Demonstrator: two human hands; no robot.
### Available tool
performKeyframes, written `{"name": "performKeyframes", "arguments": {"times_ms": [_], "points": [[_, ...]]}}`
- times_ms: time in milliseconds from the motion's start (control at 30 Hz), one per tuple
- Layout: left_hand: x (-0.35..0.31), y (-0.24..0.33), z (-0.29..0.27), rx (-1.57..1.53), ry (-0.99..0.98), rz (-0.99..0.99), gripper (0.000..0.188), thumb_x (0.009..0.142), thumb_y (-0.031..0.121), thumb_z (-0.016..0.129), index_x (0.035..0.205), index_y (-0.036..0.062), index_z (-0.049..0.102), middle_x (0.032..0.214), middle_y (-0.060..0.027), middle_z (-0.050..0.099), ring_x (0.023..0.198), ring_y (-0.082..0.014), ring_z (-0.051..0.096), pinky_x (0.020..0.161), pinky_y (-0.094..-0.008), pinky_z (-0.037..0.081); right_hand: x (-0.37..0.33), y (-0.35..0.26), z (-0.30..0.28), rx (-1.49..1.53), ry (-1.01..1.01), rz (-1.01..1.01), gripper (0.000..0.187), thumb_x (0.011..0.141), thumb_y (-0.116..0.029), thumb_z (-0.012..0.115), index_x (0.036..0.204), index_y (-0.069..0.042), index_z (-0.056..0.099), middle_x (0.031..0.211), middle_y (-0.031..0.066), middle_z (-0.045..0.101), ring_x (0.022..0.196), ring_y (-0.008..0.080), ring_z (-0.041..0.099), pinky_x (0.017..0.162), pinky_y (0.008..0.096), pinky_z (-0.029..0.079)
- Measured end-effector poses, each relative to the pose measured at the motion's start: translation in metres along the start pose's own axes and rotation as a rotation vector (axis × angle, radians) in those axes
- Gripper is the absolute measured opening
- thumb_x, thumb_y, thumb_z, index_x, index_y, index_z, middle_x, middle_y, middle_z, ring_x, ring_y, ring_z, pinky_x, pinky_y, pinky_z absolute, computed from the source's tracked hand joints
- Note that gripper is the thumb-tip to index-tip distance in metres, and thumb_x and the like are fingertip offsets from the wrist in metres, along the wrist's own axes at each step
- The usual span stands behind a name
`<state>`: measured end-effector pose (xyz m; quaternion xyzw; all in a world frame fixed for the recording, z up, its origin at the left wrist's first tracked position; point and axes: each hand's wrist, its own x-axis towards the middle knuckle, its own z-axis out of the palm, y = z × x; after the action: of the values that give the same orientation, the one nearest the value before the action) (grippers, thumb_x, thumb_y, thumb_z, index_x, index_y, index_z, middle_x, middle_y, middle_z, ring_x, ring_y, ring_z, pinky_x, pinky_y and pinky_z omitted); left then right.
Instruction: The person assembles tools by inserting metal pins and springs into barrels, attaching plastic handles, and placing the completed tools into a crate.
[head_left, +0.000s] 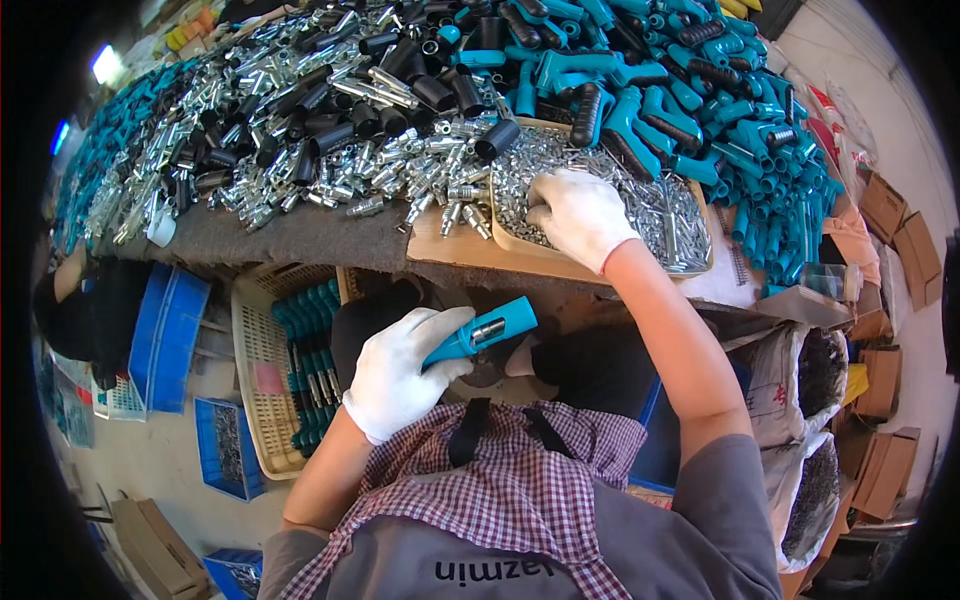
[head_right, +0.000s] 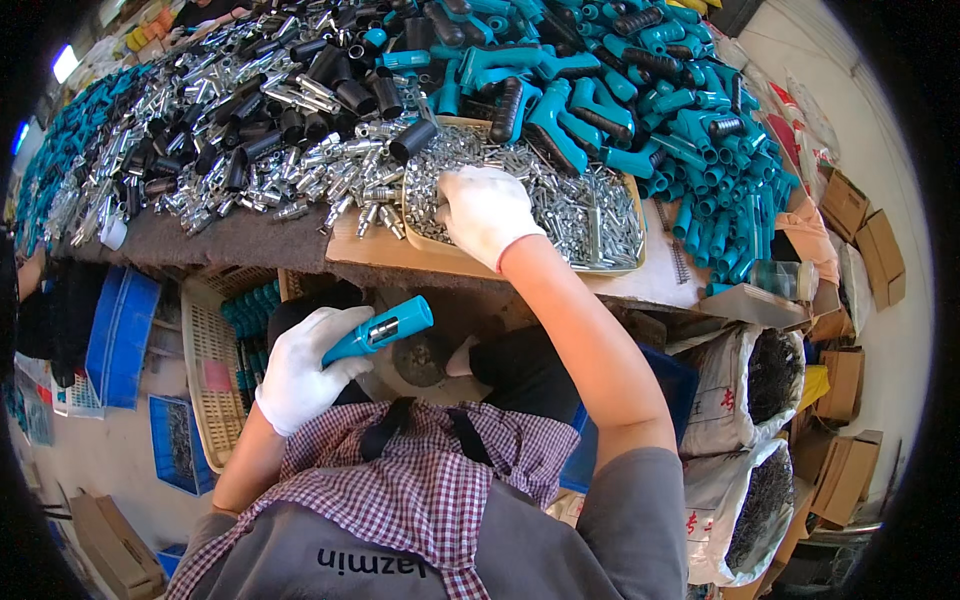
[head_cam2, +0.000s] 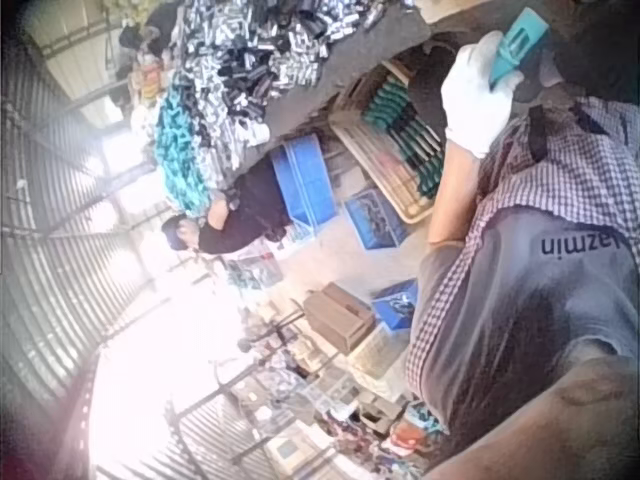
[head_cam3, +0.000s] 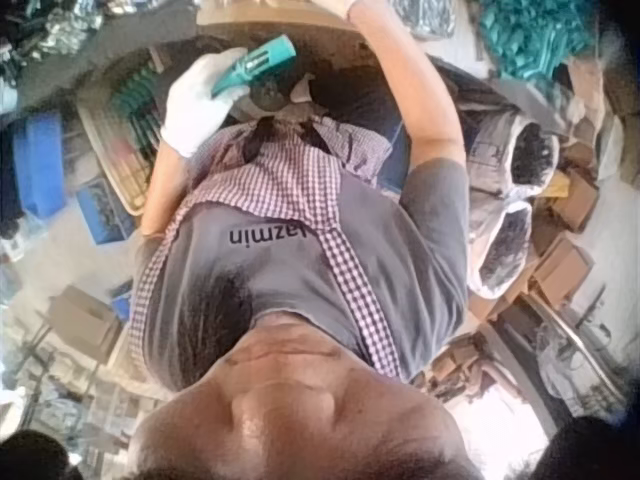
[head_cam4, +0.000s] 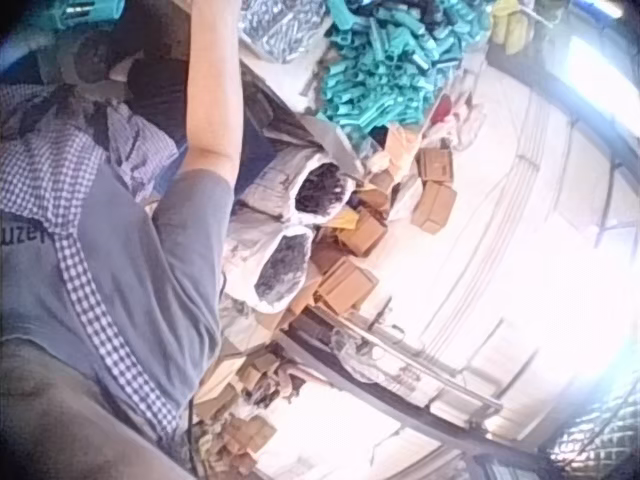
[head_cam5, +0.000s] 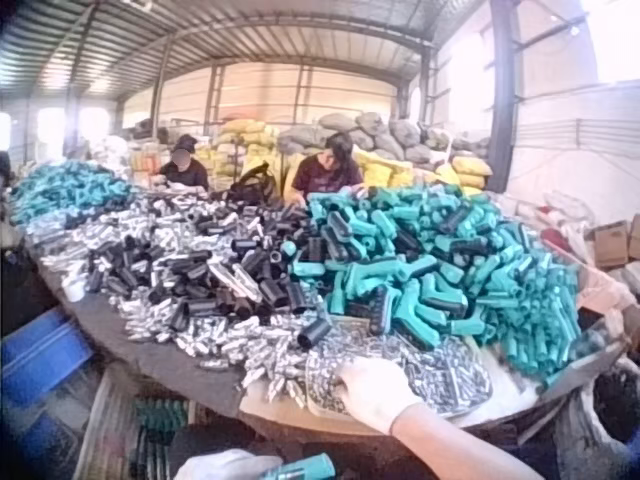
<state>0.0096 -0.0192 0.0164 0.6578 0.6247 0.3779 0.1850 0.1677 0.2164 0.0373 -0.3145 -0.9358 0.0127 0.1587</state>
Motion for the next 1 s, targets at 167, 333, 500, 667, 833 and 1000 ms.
{"name": "performKeyframes", "arguments": {"times_ms": [167,333,500,667,833,1000], "points": [[-0.002,0.002,-0.003,-0.009,0.043,0.014,0.053,0.067,0.008,0.079,0.118,0.0027,0.065,0.100,-0.0160,0.066,0.090,-0.0340,0.066,0.080,-0.0381,0.052,0.001,0.011,0.003,0.050,0.018,0.057,0.017,0.085,-0.024,0.064,0.092,-0.010,0.070,0.090,0.0163,0.068,0.092,0.0358,0.065,0.082,0.0468,0.050],[0.001,-0.003,-0.008,0.052,0.020,0.044,0.051,0.066,0.011,0.081,0.115,0.0030,0.067,0.096,-0.0153,0.067,0.086,-0.0320,0.067,0.078,-0.0373,0.053,0.002,0.016,-0.005,0.239,0.098,0.109,0.018,0.084,-0.023,0.066,0.089,-0.007,0.071,0.089,0.0133,0.071,0.090,0.0331,0.068,0.080,0.0442,0.052],[0.008,0.000,-0.016,0.201,0.022,0.134,0.063,0.064,0.015,0.082,0.124,0.0048,0.063,0.091,-0.0144,0.068,0.082,-0.0318,0.066,0.075,-0.0385,0.053,-0.018,-0.023,-0.025,0.733,-0.072,0.105,0.016,0.081,-0.018,0.070,0.089,-0.006,0.074,0.085,0.0123,0.072,0.080,0.0260,0.070,0.074,0.0365,0.054],[0.013,0.016,-0.023,0.349,-0.065,0.116,0.079,0.063,0.016,0.082,0.136,0.0039,0.055,0.084,-0.0126,0.067,0.076,-0.0320,0.065,0.069,-0.0408,0.052,-0.043,-0.059,-0.023,0.877,-0.352,0.099,0.018,0.082,-0.017,0.070,0.092,-0.002,0.073,0.083,0.0129,0.072,0.077,0.0239,0.070,0.072,0.0346,0.054],[0.014,0.016,-0.021,0.434,-0.077,0.202,0.079,0.068,0.017,0.080,0.140,0.0066,0.050,0.081,-0.0058,0.066,0.074,-0.0247,0.064,0.067,-0.0356,0.052,-0.055,-0.072,-0.013,0.817,-0.301,-0.032,0.018,0.088,-0.020,0.065,0.093,-0.003,0.068,0.086,0.0169,0.068,0.085,0.0356,0.067,0.077,0.0428,0.053],[0.017,0.013,-0.015,0.424,-0.083,0.241,0.080,0.065,0.016,0.080,0.139,0.0038,0.050,0.082,-0.0087,0.066,0.074,-0.0265,0.064,0.067,-0.0370,0.052,-0.064,-0.075,0.001,0.624,-0.160,-0.125,0.017,0.089,-0.021,0.063,0.093,-0.005,0.064,0.087,0.0171,0.066,0.087,0.0386,0.065,0.078,0.0474,0.051]]}}
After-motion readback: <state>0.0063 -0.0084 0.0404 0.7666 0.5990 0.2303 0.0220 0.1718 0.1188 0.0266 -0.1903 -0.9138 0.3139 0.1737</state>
